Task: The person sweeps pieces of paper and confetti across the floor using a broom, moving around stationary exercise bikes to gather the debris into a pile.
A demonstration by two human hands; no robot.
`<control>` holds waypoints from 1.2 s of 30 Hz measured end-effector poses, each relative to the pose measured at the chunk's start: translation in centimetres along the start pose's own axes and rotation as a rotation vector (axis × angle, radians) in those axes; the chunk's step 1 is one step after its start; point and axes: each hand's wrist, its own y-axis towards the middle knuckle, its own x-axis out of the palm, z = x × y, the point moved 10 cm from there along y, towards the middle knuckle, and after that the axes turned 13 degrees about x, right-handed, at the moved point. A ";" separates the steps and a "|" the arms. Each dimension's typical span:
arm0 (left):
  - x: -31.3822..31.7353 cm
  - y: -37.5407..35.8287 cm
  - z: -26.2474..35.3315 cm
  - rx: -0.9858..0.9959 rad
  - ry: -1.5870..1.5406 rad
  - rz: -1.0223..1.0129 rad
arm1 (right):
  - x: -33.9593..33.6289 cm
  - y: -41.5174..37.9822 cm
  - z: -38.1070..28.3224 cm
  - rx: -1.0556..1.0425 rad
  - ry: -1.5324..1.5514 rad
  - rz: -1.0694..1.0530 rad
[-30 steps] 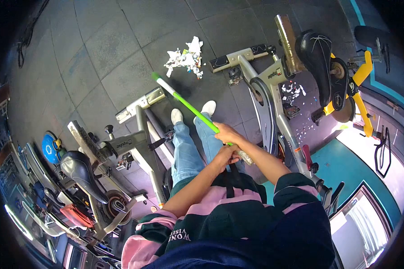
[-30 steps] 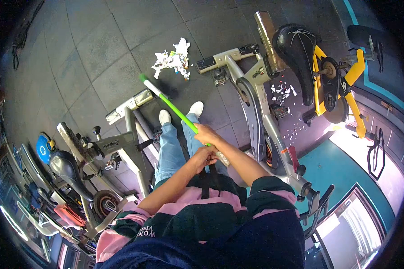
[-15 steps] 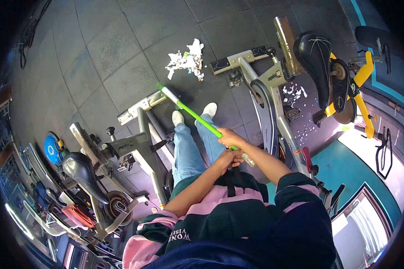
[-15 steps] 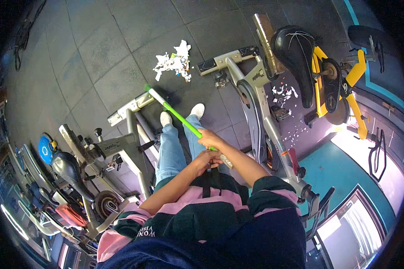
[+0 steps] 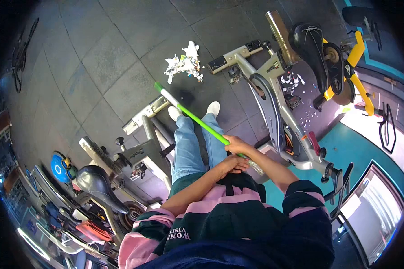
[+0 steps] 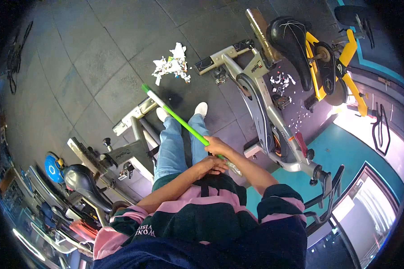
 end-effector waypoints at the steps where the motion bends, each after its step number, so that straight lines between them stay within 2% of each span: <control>1: -0.5 -0.5 -0.2 -0.023 -0.005 0.002 | 1.3 0.3 0.0 0.059 -0.027 -0.054; 4: -3.3 -2.0 0.0 -0.040 0.011 0.129 | 3.0 2.5 -1.7 0.074 -0.131 -0.016; 6: -4.5 -3.2 0.3 -0.043 0.007 0.110 | 4.6 3.5 -1.6 0.084 -0.148 0.007; 8: -5.3 -3.8 -0.1 -0.021 -0.006 0.095 | 3.1 2.9 -3.5 -0.056 -0.195 0.352; 11: -6.0 -4.9 -0.4 -0.057 0.038 0.058 | 3.5 1.4 -4.4 -0.099 -0.080 0.380; 15: -5.2 -7.1 -0.5 -0.132 0.105 -0.098 | 5.5 -0.4 -3.3 -0.014 0.003 0.246; 17: -5.1 -7.5 -1.3 -0.186 0.223 -0.121 | 7.0 -0.1 -4.5 -0.154 0.012 0.184; 18: -5.8 -7.1 -2.0 -0.190 0.204 -0.087 | 7.9 1.1 -3.5 -0.040 -0.018 0.122; 21: -8.6 -6.3 -2.6 -0.123 0.179 0.020 | 8.0 2.7 -5.2 0.076 -0.003 0.087; 22: -9.1 -6.6 -2.4 -0.125 0.178 0.021 | 8.3 3.5 -5.6 0.077 -0.002 0.084; 24: -9.9 -7.0 -1.0 -0.043 0.097 0.060 | 7.3 4.4 -6.2 0.042 -0.103 0.291; 27: -10.2 -7.6 0.4 0.022 0.074 0.145 | 6.0 3.5 -7.9 0.003 -0.068 0.387; 31: -8.4 -8.6 0.8 -0.024 0.070 0.052 | 5.7 0.5 -6.7 -0.016 -0.049 0.349; 33: -6.8 -8.9 0.1 -0.092 0.177 -0.063 | 6.8 0.4 -5.0 -0.075 -0.048 0.336; 36: -6.9 -7.9 -1.5 -0.119 0.194 -0.086 | 7.8 1.8 -4.2 -0.086 -0.084 0.240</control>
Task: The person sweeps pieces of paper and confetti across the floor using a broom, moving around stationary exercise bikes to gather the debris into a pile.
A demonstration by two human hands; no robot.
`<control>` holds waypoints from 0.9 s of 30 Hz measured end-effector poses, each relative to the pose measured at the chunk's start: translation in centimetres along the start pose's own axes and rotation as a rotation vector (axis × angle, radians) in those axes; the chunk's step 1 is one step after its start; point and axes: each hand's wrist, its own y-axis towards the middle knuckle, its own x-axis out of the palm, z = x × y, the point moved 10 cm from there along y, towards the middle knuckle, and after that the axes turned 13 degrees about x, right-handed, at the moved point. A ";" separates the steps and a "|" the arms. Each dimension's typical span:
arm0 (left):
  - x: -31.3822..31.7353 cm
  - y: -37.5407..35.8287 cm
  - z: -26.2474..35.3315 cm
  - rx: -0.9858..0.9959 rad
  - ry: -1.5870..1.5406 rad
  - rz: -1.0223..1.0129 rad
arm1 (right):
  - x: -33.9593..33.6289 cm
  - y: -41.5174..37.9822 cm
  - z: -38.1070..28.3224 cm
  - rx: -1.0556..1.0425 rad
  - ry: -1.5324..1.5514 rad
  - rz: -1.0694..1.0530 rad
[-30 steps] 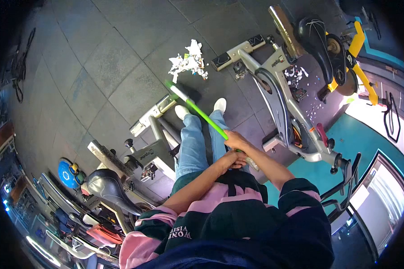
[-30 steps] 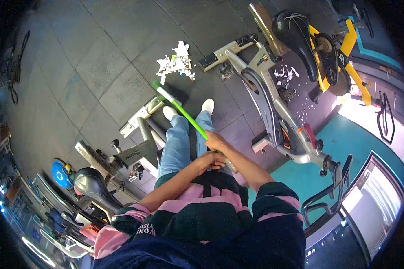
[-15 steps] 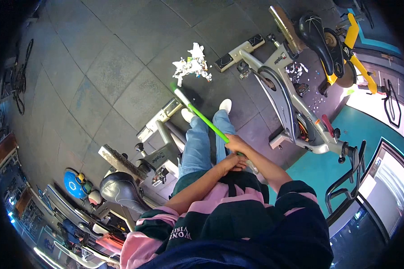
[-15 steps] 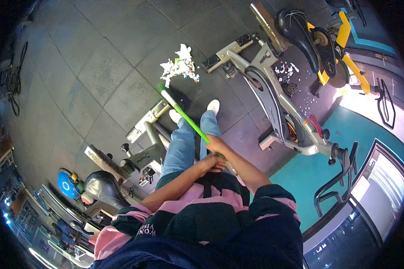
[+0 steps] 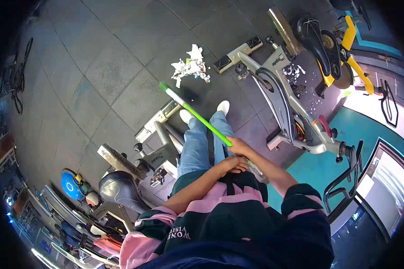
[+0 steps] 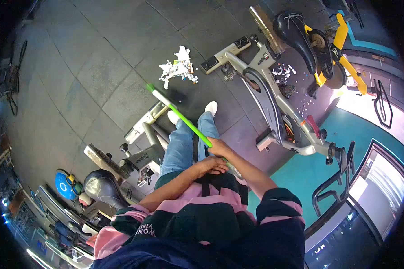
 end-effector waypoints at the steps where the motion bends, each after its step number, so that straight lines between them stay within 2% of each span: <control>1: -0.1 0.3 -0.2 0.002 -0.014 0.001 | 0.4 0.2 -0.1 0.025 -0.051 -0.077; 2: -0.6 0.6 -0.3 0.002 -0.014 0.010 | 0.0 0.7 -0.6 0.017 -0.050 -0.081; 4: -1.3 1.0 0.5 0.054 -0.060 0.084 | -0.4 1.4 0.2 0.158 -0.047 -0.142; 5: -0.9 0.9 0.8 0.049 -0.064 0.081 | -0.3 1.6 0.6 0.164 -0.047 -0.146; 7: -0.8 1.0 2.4 0.088 -0.124 0.141 | -2.9 2.4 0.3 0.130 -0.135 0.109; 9: -1.4 2.0 2.6 0.109 -0.113 0.194 | -3.8 2.9 0.5 0.131 -0.134 0.112; 11: -0.3 1.8 3.5 0.047 -0.103 0.121 | -5.7 1.0 -0.3 0.018 -0.047 0.169; 14: 0.8 2.2 4.2 0.032 -0.021 0.111 | -7.2 -1.3 0.1 0.065 0.023 0.048; 17: 1.5 3.7 4.7 0.004 -0.039 0.117 | -7.1 0.3 1.5 -0.017 0.001 -0.001; 18: 1.5 4.3 5.1 0.007 -0.035 0.123 | -6.8 1.4 1.8 0.022 -0.038 -0.081; 21: 0.8 5.6 6.3 0.015 -0.040 0.209 | -6.0 6.0 3.0 0.023 -0.131 -0.012; 24: 0.2 5.6 8.6 0.075 -0.129 0.290 | -8.1 5.9 1.3 -0.003 -0.094 0.013; 27: 0.5 6.3 8.9 0.043 -0.091 0.314 | -11.0 4.2 0.4 -0.019 -0.050 0.067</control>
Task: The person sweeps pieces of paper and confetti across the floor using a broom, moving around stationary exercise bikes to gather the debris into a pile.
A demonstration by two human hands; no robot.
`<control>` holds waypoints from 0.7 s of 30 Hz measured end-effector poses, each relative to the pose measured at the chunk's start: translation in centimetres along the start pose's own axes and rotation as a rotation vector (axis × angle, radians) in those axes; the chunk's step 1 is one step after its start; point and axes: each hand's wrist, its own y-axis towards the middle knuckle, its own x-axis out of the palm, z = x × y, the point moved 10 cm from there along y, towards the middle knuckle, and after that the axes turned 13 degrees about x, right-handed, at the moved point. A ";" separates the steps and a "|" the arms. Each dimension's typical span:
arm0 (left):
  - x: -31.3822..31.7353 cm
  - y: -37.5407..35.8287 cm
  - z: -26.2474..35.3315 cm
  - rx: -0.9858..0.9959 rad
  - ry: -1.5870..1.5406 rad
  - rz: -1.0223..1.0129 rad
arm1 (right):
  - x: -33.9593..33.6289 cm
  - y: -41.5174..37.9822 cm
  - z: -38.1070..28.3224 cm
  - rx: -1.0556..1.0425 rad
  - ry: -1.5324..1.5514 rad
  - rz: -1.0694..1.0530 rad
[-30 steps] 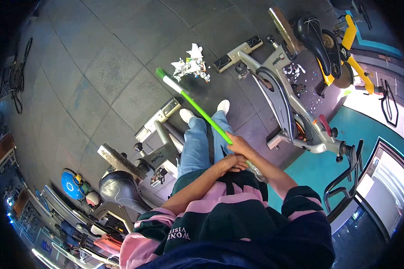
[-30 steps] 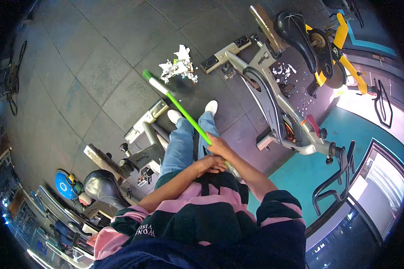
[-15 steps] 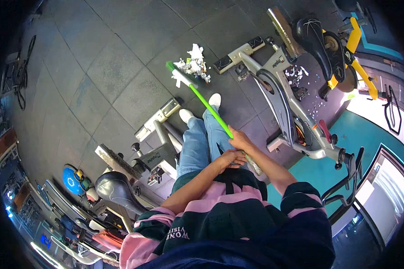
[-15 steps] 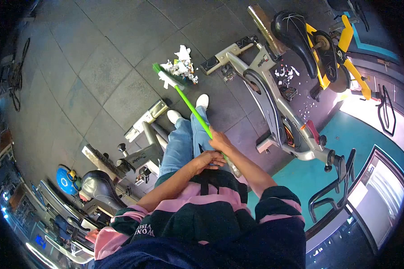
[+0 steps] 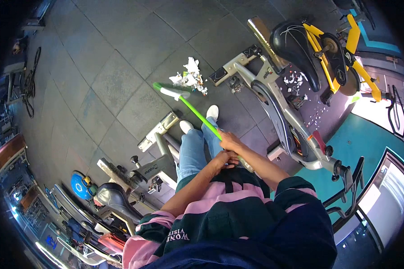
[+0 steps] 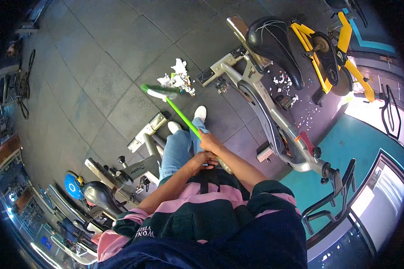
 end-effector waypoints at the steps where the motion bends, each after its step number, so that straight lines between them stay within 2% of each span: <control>1: 0.3 0.1 0.3 -0.002 0.006 0.002 | -1.3 -0.7 -0.1 -0.001 0.006 0.001; 3: 1.6 0.1 1.6 0.063 -0.004 -0.033 | -3.4 -1.9 0.0 -0.056 0.089 -0.029; 6: 3.6 -0.2 2.5 0.034 0.039 -0.091 | -4.4 -2.3 1.3 -0.157 0.137 0.024; 10: 4.5 -0.1 2.8 0.019 0.119 -0.122 | -6.0 -4.0 1.8 -0.100 0.087 0.045; 15: 5.7 -0.4 4.3 -0.059 0.373 -0.222 | -7.3 -5.7 3.5 -0.174 0.380 0.070; 16: 6.0 -0.2 4.7 -0.071 0.396 -0.231 | -7.9 -5.9 3.8 -0.165 0.401 0.086; 18: 6.8 0.1 5.3 -0.130 0.601 -0.334 | -7.3 -5.7 5.3 0.001 0.447 -0.069; 19: 7.0 0.3 5.7 -0.145 0.630 -0.349 | -7.6 -5.8 5.7 0.013 0.474 -0.050; 21: 7.2 1.0 6.6 -0.136 0.759 -0.421 | -9.9 -7.0 4.5 -0.199 0.396 0.168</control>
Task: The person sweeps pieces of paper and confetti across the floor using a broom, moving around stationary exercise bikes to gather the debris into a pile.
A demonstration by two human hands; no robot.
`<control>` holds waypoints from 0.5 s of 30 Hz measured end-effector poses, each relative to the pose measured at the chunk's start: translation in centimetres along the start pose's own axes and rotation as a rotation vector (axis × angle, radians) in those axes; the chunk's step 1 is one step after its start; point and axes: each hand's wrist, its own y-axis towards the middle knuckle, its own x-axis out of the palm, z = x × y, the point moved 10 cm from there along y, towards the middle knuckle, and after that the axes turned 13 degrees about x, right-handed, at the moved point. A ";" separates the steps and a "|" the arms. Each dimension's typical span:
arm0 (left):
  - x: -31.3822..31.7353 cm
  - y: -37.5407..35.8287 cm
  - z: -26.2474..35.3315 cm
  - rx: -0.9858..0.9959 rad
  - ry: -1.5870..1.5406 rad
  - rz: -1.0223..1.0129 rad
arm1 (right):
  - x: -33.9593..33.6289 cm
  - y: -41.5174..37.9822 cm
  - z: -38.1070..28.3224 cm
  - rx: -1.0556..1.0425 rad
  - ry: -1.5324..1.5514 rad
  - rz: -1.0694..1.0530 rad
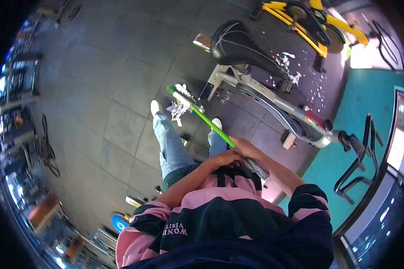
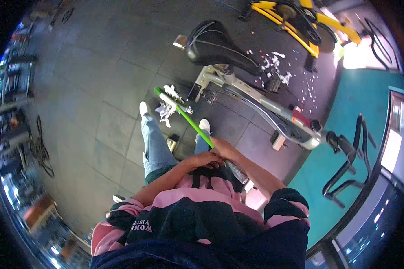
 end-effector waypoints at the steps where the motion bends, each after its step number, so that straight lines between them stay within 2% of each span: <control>1: -0.3 0.0 0.6 -0.019 0.028 -0.027 | -0.4 0.1 0.0 0.019 0.027 0.029; 3: -0.5 -0.1 1.9 -0.042 0.223 -0.184 | 0.5 0.6 1.0 0.210 0.040 -0.070; 4: -1.3 -0.2 2.0 -0.063 0.250 -0.214 | 0.3 1.0 0.7 0.228 0.073 -0.044; 6: -2.4 -1.0 2.3 -0.041 0.321 -0.364 | 2.4 1.4 1.5 0.451 0.375 -0.201; 7: -3.4 -1.7 2.5 -0.067 0.348 -0.399 | 3.1 2.0 1.5 0.466 0.418 -0.174; 9: -4.7 -3.6 4.3 0.035 0.345 -0.547 | 3.1 3.6 -1.6 0.210 0.196 0.060; 13: -9.5 -7.5 4.6 0.025 0.489 -0.656 | 2.8 3.1 -7.9 0.337 0.261 0.123; 15: -11.7 -8.8 4.1 0.043 0.494 -0.680 | 2.5 2.6 -10.1 0.521 0.392 0.085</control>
